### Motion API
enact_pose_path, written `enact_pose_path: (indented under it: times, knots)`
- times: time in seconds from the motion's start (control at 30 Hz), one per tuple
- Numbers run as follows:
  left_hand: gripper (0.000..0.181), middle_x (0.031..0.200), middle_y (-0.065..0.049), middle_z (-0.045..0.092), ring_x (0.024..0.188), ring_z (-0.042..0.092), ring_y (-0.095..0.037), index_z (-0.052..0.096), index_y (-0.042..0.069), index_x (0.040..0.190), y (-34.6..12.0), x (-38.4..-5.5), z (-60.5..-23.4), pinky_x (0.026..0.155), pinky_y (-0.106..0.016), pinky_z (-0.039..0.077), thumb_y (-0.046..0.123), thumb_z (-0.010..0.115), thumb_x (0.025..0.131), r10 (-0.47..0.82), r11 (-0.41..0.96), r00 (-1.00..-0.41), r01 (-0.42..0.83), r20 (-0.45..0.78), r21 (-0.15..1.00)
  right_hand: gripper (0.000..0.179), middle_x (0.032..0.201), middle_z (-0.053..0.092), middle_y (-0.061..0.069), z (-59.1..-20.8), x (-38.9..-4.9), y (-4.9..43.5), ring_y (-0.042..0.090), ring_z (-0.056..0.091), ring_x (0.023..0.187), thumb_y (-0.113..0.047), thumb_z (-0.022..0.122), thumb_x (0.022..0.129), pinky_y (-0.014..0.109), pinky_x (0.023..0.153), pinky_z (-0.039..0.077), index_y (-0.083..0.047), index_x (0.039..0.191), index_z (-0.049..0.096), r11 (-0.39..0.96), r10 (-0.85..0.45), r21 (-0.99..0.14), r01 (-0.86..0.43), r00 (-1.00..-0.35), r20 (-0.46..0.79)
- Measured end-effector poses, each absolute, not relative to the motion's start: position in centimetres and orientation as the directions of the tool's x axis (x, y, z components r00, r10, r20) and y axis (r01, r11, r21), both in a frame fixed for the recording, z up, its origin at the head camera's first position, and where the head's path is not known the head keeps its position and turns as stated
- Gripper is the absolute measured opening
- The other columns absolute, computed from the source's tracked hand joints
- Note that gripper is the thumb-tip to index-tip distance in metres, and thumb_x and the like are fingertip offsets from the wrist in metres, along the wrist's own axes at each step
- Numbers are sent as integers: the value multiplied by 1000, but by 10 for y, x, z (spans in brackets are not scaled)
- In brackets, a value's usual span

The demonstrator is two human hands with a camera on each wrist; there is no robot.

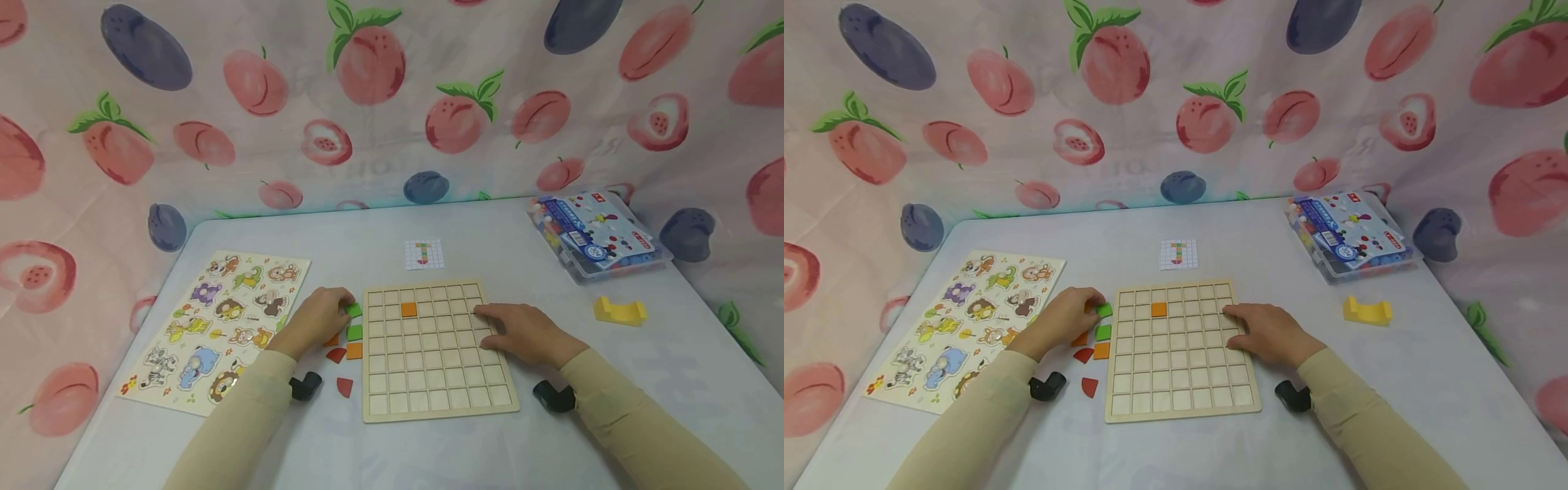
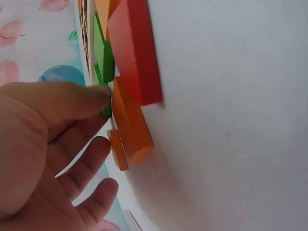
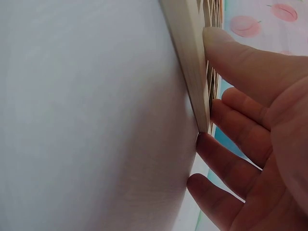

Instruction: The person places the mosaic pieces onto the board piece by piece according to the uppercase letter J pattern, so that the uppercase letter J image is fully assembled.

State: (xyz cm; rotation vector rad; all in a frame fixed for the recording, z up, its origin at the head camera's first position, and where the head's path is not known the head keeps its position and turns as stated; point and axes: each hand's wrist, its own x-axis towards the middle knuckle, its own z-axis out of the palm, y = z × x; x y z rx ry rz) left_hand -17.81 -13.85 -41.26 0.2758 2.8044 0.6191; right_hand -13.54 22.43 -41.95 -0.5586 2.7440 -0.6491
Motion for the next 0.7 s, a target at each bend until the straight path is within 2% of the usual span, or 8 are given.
enact_pose_path:
  times: [0.27,0.7]
  knots:
    - [33,110,-5,67,101,54,-24,68,6,121,-139,-178,-414,94,-40,49,13,73,90,251,887,-951,151,-181,437,62,142,54,20,-419,-135,224,42,47,133,-28,74,91,56,107,37,-2,143,53,830,-412,-479,-286,-894,-178]
    - [30,112,-7,67,105,55,-25,69,5,120,-140,-179,-415,98,-41,48,11,73,90,238,884,-956,141,-171,446,61,142,54,20,-419,-135,222,42,47,132,-27,75,91,56,107,37,-2,143,53,834,-406,-474,-282,-895,-183]
